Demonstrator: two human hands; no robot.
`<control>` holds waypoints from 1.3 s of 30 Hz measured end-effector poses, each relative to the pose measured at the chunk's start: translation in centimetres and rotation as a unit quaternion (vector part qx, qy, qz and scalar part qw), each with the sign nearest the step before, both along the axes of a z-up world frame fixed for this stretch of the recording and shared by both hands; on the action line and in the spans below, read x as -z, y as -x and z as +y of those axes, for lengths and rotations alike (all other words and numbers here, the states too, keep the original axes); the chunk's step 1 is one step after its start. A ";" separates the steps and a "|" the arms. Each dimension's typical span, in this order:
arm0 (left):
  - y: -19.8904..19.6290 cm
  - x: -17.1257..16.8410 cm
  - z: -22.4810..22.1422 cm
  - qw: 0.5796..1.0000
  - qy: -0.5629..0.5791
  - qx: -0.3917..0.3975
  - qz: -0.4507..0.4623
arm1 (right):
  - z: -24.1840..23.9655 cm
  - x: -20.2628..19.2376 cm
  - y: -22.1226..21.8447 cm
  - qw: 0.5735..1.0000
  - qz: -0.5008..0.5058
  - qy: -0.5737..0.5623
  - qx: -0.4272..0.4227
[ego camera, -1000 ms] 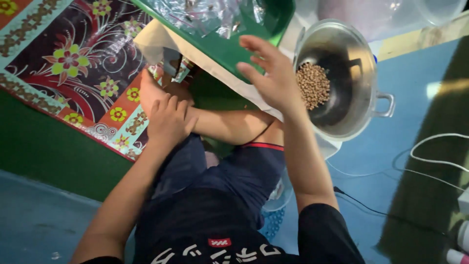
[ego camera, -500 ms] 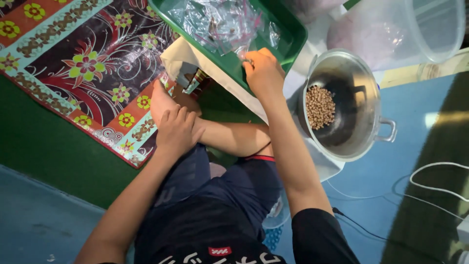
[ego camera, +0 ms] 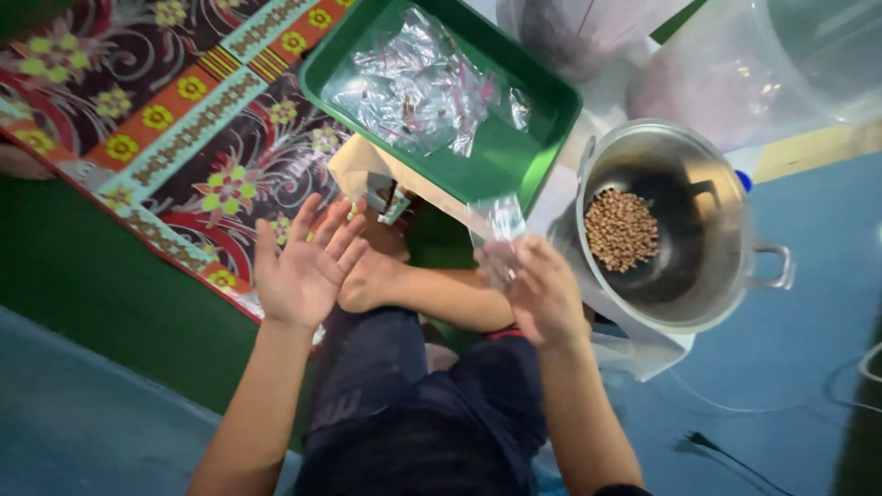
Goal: Manually scooping small snacks from a large bowl into individual plastic bags and placing them on a tray.
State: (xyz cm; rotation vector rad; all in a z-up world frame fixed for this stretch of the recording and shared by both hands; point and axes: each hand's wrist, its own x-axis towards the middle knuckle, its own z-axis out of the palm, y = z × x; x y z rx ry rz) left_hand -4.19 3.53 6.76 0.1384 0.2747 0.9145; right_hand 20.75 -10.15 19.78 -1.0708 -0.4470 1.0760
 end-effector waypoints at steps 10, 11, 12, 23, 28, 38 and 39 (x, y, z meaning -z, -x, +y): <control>-6.4 -1.1 -7.0 0.903 -0.038 0.322 0.283 | -8.5 10.3 -0.6 0.971 0.125 0.166 -0.119; -7.0 0.9 -8.5 0.876 -0.088 0.376 0.290 | -9.6 12.8 -1.1 0.962 0.137 0.187 -0.145; -7.1 0.8 -9.0 0.874 -0.089 0.377 0.295 | -9.9 13.1 -0.9 0.962 0.141 0.183 -0.145; -7.0 3.0 -10.5 0.867 -0.109 0.292 0.389 | -12.6 15.2 0.3 0.981 0.039 0.183 -0.054; -6.7 0.2 -7.0 0.857 -0.185 0.215 0.431 | -9.5 12.8 -1.2 0.986 -0.074 0.151 -0.013; 8.1 -8.4 5.7 0.848 -0.151 -0.300 0.409 | -7.4 3.5 -0.9 0.988 -0.146 -0.053 0.007; 8.4 -8.2 4.6 0.849 -0.147 -0.301 0.410 | -7.8 3.1 -0.7 0.988 -0.147 -0.050 0.004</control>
